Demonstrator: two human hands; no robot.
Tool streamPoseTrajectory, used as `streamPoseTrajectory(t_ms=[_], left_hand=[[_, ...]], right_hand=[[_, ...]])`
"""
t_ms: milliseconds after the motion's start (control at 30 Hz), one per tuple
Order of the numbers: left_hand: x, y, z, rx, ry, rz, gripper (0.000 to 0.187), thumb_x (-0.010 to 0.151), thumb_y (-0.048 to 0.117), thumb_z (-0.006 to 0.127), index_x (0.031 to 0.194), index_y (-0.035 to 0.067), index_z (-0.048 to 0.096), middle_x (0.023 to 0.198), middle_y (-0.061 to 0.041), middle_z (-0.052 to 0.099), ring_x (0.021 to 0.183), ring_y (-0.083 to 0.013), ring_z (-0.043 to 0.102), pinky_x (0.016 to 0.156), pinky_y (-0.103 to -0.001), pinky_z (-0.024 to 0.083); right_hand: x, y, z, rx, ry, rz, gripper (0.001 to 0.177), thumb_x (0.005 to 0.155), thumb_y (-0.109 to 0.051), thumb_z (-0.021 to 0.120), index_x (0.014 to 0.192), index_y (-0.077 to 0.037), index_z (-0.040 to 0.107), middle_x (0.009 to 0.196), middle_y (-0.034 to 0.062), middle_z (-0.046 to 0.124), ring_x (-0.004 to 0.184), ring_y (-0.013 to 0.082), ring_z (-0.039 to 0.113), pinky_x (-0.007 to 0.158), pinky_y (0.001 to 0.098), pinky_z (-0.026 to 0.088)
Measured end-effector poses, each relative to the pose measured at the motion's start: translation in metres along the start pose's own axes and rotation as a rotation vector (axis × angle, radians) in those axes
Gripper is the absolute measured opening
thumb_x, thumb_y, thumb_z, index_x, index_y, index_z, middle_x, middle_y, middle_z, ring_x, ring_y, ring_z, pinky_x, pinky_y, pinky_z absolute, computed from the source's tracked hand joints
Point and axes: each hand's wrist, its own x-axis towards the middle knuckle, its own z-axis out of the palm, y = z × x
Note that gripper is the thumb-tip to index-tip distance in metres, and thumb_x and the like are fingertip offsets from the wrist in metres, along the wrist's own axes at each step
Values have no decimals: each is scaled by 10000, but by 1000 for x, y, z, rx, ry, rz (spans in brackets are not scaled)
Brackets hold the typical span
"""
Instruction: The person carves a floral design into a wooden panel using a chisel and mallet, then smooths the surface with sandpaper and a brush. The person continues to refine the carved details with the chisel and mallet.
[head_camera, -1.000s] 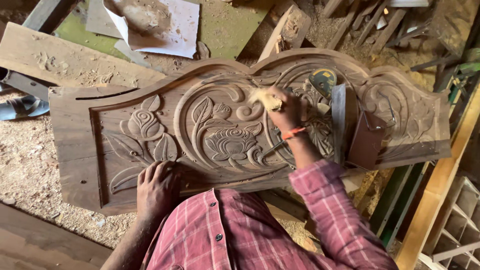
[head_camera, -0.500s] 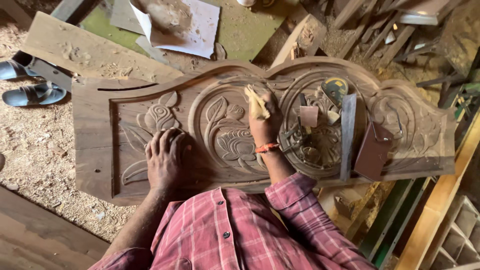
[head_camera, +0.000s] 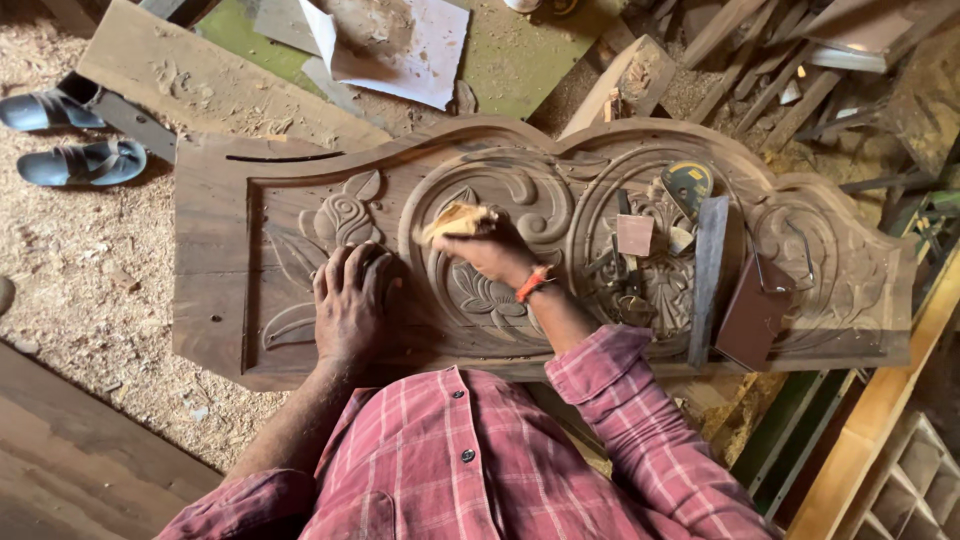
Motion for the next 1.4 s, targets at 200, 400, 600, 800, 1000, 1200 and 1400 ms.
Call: streamPoseTrajectory(t_ms=[200, 400, 600, 800, 1000, 1200, 1400], left_hand=[[-2, -2, 1, 7, -4, 5, 411, 1019, 379, 604, 1362, 153, 617, 1466, -50, 519, 1427, -302, 419, 1171, -497, 329], [-1, -3, -1, 11, -33, -4, 414, 1023, 377, 580, 1367, 150, 612, 1462, -59, 504, 1424, -306, 414, 1172, -498, 325], [2, -1, -4, -3, -4, 13, 409, 1021, 378, 584, 1361, 154, 616, 1456, -66, 511, 1418, -313, 407, 1163, -499, 311], [-4, -2, -1, -22, -28, -4, 412, 1031, 378, 588, 1371, 147, 617, 1469, -56, 512, 1435, -311, 407, 1178, -497, 310], [-4, -5, 2, -16, -26, 5, 416, 1026, 387, 597, 1369, 152, 622, 1481, -63, 507, 1430, -318, 403, 1176, -503, 301], [0, -5, 3, -12, -20, 16, 418, 1033, 385, 598, 1370, 138, 621, 1483, -72, 508, 1434, -328, 399, 1188, -509, 292], [-2, -3, 3, -27, -25, 21, 414, 1045, 376, 595, 1378, 132, 619, 1487, -86, 506, 1440, -339, 389, 1195, -516, 280]], right_hand=[[5, -27, -1, -109, 57, 173, 213, 970, -265, 720, 1050, -69, 695, 866, 117, 754, 800, 269, 749, 660, 372, 566], [-7, -15, 6, -113, -175, 329, 382, 946, -425, 715, 870, -53, 759, 721, 121, 745, 608, 245, 725, 573, 379, 549], [-2, -5, 16, -530, -186, 175, 324, 1026, -302, 648, 889, -23, 738, 661, 130, 705, 559, 278, 676, 546, 418, 517], [-17, -36, 15, -138, 126, 30, 283, 1026, -306, 643, 981, -45, 742, 863, 133, 740, 759, 279, 710, 651, 383, 556], [-54, -31, -6, 127, -318, 646, 318, 931, -361, 694, 915, -52, 771, 755, 94, 759, 617, 232, 714, 568, 353, 542], [-99, -10, -25, -162, -362, 487, 364, 1010, -392, 678, 930, -51, 778, 794, 89, 758, 672, 182, 704, 609, 328, 530], [-144, -35, -49, -265, 4, 632, 274, 977, -351, 657, 918, -117, 786, 735, 65, 758, 656, 223, 734, 618, 367, 561]])
